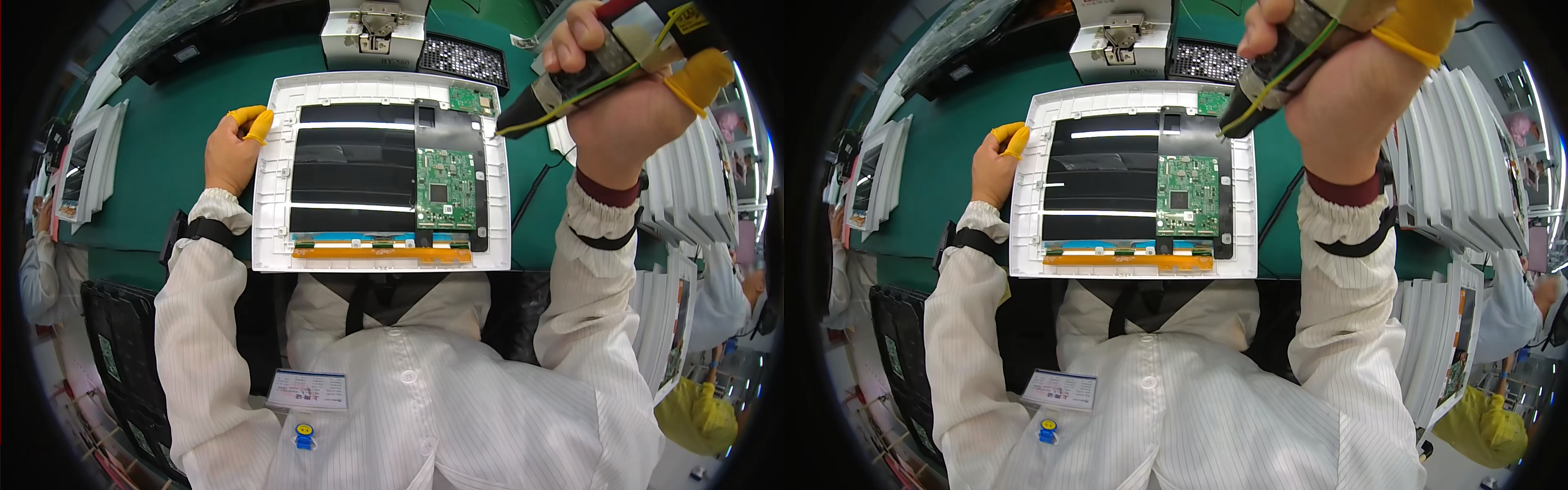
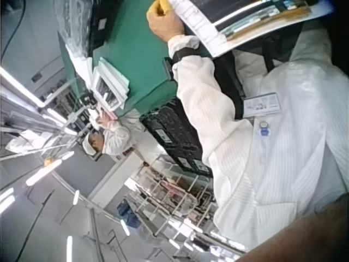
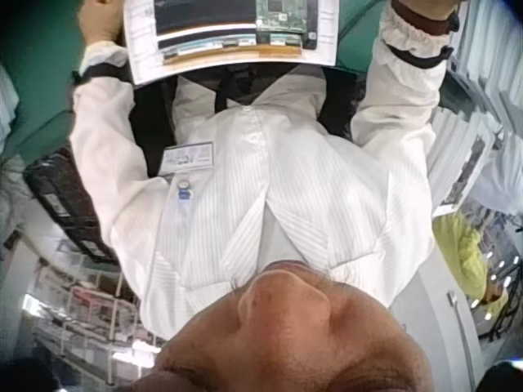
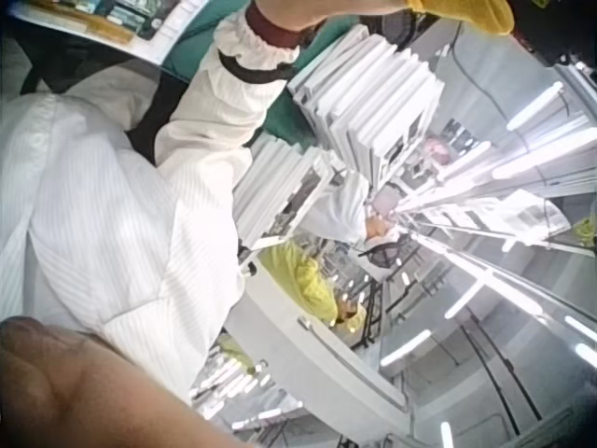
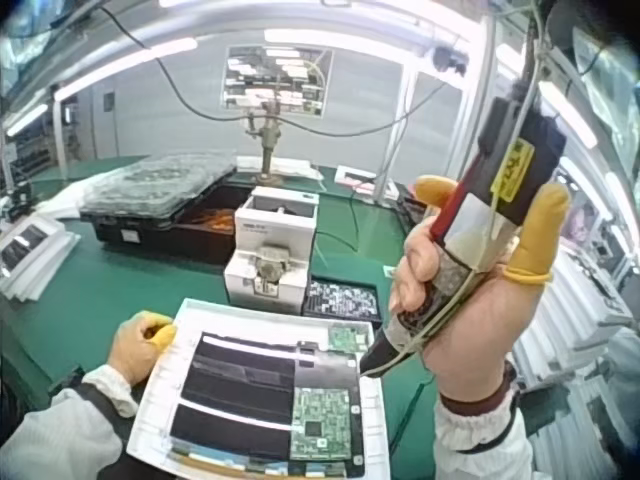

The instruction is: Assembling a tablet display component using an electric screwdriver and applying adhesive tape.

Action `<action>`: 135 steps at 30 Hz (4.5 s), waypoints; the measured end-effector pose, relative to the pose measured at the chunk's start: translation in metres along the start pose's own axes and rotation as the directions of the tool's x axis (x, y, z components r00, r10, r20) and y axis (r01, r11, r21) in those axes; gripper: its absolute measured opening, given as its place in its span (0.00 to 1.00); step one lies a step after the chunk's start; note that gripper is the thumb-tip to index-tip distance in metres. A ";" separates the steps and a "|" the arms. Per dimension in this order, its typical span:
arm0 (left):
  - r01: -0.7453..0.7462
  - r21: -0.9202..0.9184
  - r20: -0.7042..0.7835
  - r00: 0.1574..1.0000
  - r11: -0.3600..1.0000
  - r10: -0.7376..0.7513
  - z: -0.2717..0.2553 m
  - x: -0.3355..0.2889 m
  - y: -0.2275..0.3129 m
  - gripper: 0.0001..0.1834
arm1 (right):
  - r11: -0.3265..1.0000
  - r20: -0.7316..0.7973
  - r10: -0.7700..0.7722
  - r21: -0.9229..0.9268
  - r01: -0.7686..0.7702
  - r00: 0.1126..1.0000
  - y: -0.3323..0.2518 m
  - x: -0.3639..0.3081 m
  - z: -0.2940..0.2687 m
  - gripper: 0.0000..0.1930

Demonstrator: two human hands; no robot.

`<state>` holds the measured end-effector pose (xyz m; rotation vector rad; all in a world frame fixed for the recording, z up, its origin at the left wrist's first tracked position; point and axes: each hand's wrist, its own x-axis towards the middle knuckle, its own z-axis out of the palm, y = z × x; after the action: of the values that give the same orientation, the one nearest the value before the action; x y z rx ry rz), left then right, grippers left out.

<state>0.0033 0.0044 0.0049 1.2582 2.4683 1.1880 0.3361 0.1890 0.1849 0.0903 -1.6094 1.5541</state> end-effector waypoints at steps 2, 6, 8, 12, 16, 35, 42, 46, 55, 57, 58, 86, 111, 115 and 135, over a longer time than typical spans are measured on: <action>-0.015 0.012 -0.024 1.000 1.000 0.015 -0.002 -0.002 -0.003 0.16 | 0.988 -0.333 -0.112 -0.138 0.069 0.936 0.000 0.013 0.047 0.40; -0.048 -0.047 -0.052 0.998 0.998 0.045 0.002 -0.004 -0.001 0.15 | 0.991 -0.378 -0.135 -0.061 0.121 0.916 0.016 0.039 0.060 0.46; -0.043 -0.056 -0.035 0.999 0.998 0.041 0.002 -0.004 0.000 0.15 | 0.973 -0.339 -0.223 -0.140 0.185 0.914 0.030 0.053 0.056 0.44; -0.006 -0.036 -0.019 1.000 0.999 0.005 -0.002 -0.007 0.008 0.15 | 0.959 -0.224 -0.257 0.056 0.276 0.940 0.073 0.086 0.046 0.36; 0.018 -0.029 -0.010 1.000 0.999 -0.019 -0.001 -0.006 0.007 0.15 | 0.936 -0.180 -0.352 -0.063 0.347 0.918 0.120 0.107 0.033 0.25; -0.032 -0.021 -0.002 0.999 0.999 0.032 -0.002 -0.006 0.004 0.14 | 0.960 -0.029 -0.278 0.024 0.278 0.960 0.156 0.118 0.037 0.16; -0.051 -0.059 -0.008 0.999 0.997 0.050 0.002 -0.004 0.006 0.14 | 0.992 -0.080 -0.124 0.027 0.126 0.989 0.144 0.120 0.038 0.17; -0.031 -0.063 -0.014 0.999 0.998 0.030 0.001 -0.005 0.001 0.13 | 0.999 -0.088 0.002 0.042 0.002 0.996 0.125 0.099 0.041 0.18; -0.064 -0.074 -0.030 0.998 0.995 0.062 0.000 -0.004 0.003 0.14 | 0.992 -0.070 -0.003 0.128 0.012 0.998 0.076 0.038 0.030 0.24; -0.034 -0.080 -0.013 0.999 0.996 0.033 -0.004 -0.004 -0.005 0.14 | 0.990 -0.064 -0.011 0.139 0.020 0.998 0.065 0.020 0.029 0.27; -0.034 -0.080 0.000 0.999 0.996 0.034 -0.003 -0.005 -0.001 0.14 | 0.971 -0.145 0.050 0.240 -0.013 0.988 0.050 0.008 0.036 0.35; -0.655 0.119 0.349 0.731 0.746 0.586 0.011 -0.141 0.150 0.17 | 0.967 -0.214 0.200 0.203 -0.157 0.956 -0.029 -0.101 0.032 0.56; -0.585 0.101 0.378 0.771 0.804 0.513 0.025 -0.148 0.149 0.13 | 0.941 -0.112 0.093 0.334 -0.050 0.989 0.030 -0.108 0.073 0.23; -0.507 0.123 0.395 0.813 0.853 0.427 0.023 -0.150 0.155 0.15 | 0.906 -0.085 0.142 0.413 -0.095 0.986 0.036 -0.108 0.072 0.23; -0.436 0.150 0.401 0.847 0.888 0.348 0.026 -0.152 0.155 0.18 | 0.979 -0.002 0.196 -0.055 -0.196 0.981 0.025 -0.102 0.077 0.43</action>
<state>0.2104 -0.0381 0.0613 1.9284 2.1769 0.6411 0.3441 0.0791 0.1158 -0.0984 -1.7038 1.6570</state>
